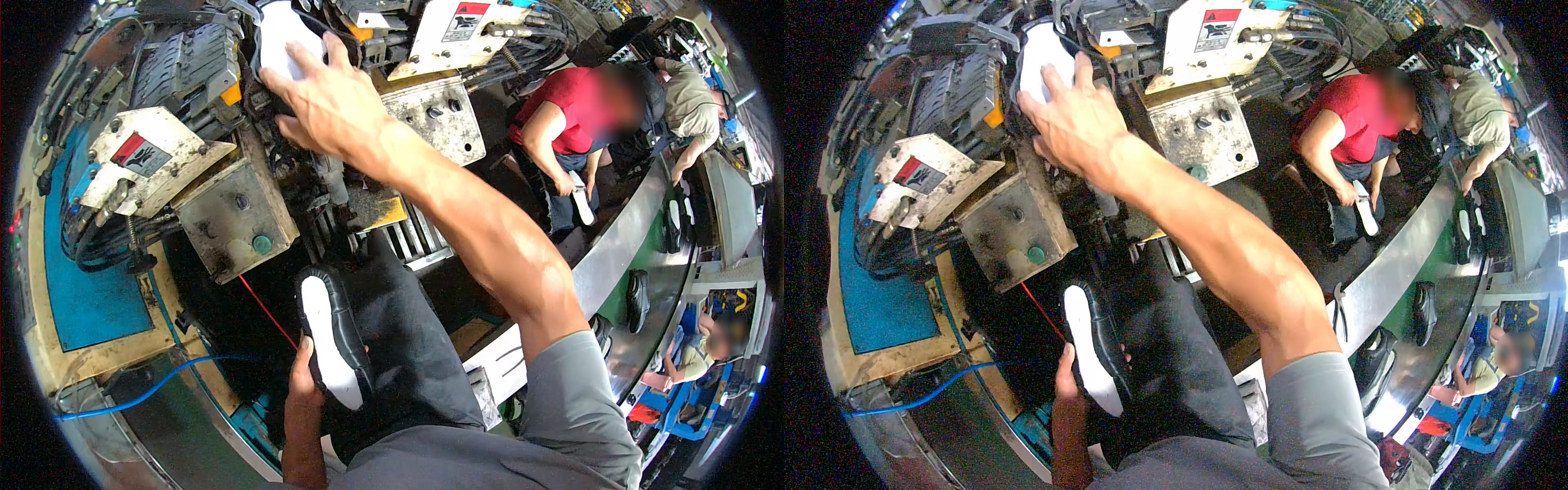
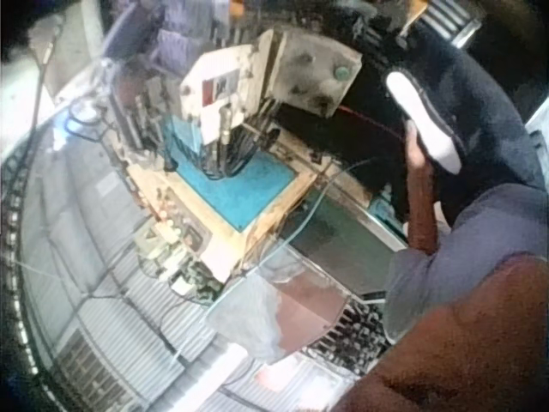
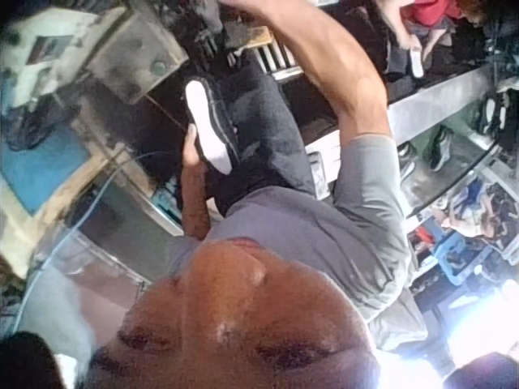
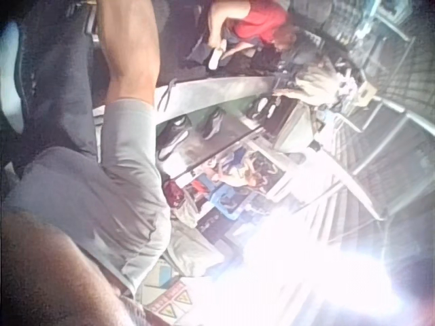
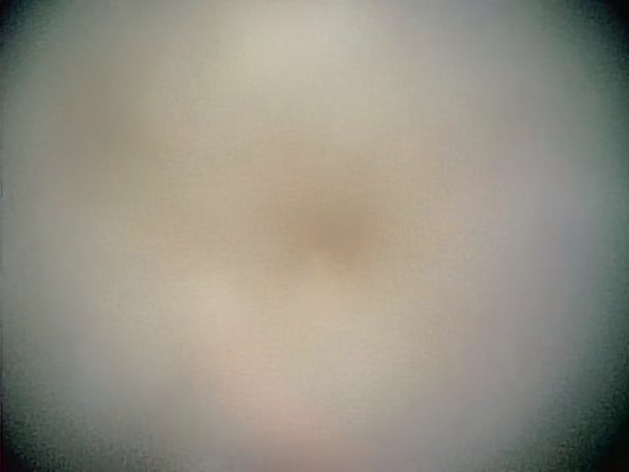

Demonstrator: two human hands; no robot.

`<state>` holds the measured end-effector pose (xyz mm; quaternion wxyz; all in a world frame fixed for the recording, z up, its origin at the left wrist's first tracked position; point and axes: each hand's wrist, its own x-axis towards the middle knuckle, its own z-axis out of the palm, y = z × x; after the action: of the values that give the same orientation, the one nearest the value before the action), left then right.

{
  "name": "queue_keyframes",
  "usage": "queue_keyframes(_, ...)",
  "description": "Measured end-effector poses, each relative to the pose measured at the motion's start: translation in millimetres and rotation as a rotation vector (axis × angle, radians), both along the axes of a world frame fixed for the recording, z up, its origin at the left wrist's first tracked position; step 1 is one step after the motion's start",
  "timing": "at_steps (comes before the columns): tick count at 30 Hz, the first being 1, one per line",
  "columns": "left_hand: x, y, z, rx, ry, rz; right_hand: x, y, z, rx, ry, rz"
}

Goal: Trim and inspect shoe components using a machine and hand tools on an assembly line.

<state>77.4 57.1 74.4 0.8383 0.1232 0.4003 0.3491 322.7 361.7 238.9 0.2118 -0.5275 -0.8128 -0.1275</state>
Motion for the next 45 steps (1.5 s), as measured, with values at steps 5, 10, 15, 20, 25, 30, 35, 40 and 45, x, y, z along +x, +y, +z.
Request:
queue_keyframes(5,4.1,19.0,-13.0,0.071,0.068,0.027,2.0,25.6,5.1,0.077,0.082,0.074)
queue_keyframes(10,-0.8,20.2,-26.5,0.011,0.048,0.064,-9.0,21.4,13.3,0.125,0.027,0.033)
queue_keyframes(15,9.0,37.8,-7.7,0.003,0.031,0.023,-2.3,10.0,42.8,-0.029,0.100,0.049)
queue_keyframes(20,8.7,52.6,-28.7,0.196,0.104,0.069,13.6,-25.2,-24.9,-0.098,0.413,0.230)
queue_keyframes(25,24.8,39.1,11.8,0.311,0.146,0.115,8.4,-271.0,-112.8,-1.102,1.316,0.011)
queue_keyframes(30,29.9,-17.9,21.8,0.531,0.133,0.120,-30.6,-363.1,-122.4,-1.322,2.000,0.085)
queue_keyframes(35,17.7,-74.0,19.9,0.544,0.061,0.146,-51.8,-392.5,-135.6,-1.138,1.953,0.089)
queue_keyframes(40,-17.1,-122.9,14.2,0.532,0.158,0.277,-76.6,-410.3,-114.5,-1.599,2.100,-0.010)
queue_keyframes(45,-34.0,-151.7,12.8,0.646,0.249,0.333,-111.3,-425.5,-123.4,-1.490,2.122,0.045)
